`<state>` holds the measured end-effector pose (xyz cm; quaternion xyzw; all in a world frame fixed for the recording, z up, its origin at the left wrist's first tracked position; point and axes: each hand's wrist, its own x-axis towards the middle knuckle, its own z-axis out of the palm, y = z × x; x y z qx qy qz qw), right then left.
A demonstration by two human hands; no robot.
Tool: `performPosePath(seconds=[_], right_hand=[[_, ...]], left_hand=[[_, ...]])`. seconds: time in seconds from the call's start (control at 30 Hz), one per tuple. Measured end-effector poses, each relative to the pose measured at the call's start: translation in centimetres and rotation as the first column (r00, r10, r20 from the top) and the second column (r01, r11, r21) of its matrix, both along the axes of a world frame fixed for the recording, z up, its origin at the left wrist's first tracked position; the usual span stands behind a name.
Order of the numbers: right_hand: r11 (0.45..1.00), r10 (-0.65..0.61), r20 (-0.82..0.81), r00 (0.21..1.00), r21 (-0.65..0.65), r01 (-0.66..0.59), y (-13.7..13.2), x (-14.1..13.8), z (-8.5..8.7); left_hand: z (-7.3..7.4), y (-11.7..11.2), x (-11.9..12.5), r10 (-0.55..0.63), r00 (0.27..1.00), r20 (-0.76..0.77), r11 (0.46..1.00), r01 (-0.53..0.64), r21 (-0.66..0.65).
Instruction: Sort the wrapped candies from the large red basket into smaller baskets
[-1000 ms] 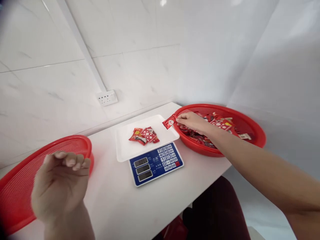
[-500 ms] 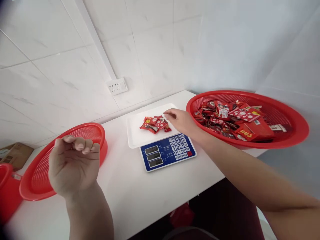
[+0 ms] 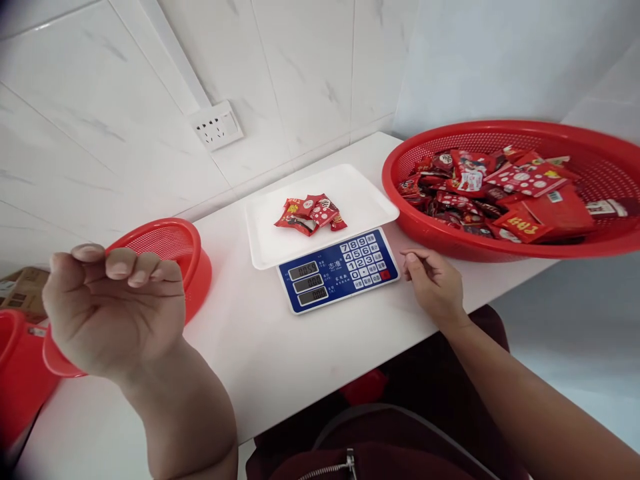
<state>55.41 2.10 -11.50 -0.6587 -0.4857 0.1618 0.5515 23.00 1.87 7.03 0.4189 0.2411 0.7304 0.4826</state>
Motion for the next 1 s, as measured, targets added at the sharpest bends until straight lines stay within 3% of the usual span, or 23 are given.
performPosePath(seconds=[0.17,0.47,0.53,0.6,0.67,0.77,0.9,1.0], right_hand=[[0.992,-0.128,-0.045,0.991,0.004,0.128,0.8,0.0,-0.7],[0.990,-0.004,-0.176,0.984,-0.136,-0.020,1.2,-0.1,-0.3],[0.991,0.009,-0.164,0.986,-0.127,-0.030,1.3,0.0,-0.6],[0.991,0.020,-0.170,0.985,-0.125,-0.042,1.3,0.1,-0.7],[0.990,0.028,-0.192,0.981,-0.134,-0.055,1.3,0.1,-0.8],[0.986,0.044,-0.217,0.975,-0.150,-0.078,1.3,0.2,-0.7],[0.981,0.085,-0.206,0.975,-0.156,-0.118,1.2,0.4,-0.8],[0.979,0.095,-0.220,0.971,-0.157,-0.132,1.1,0.5,-0.8]], left_hand=[[-0.1,0.1,0.1,0.013,1.000,-0.010,1.000,-0.014,-0.011],[-0.4,0.7,0.5,0.058,0.997,-0.042,0.997,-0.060,-0.044],[-0.8,0.8,0.8,0.133,0.987,-0.086,0.991,-0.135,-0.009],[-1.3,0.9,1.3,0.300,0.937,-0.178,0.952,-0.283,0.115],[-1.9,0.9,1.9,0.479,0.830,-0.284,0.869,-0.403,0.287],[-2.5,0.9,2.5,0.600,0.623,-0.502,0.798,-0.421,0.431],[-4.2,0.9,2.1,0.537,0.215,-0.816,0.822,-0.352,0.448],[-6.7,0.3,0.8,0.436,-0.041,-0.899,0.847,-0.321,0.425]])
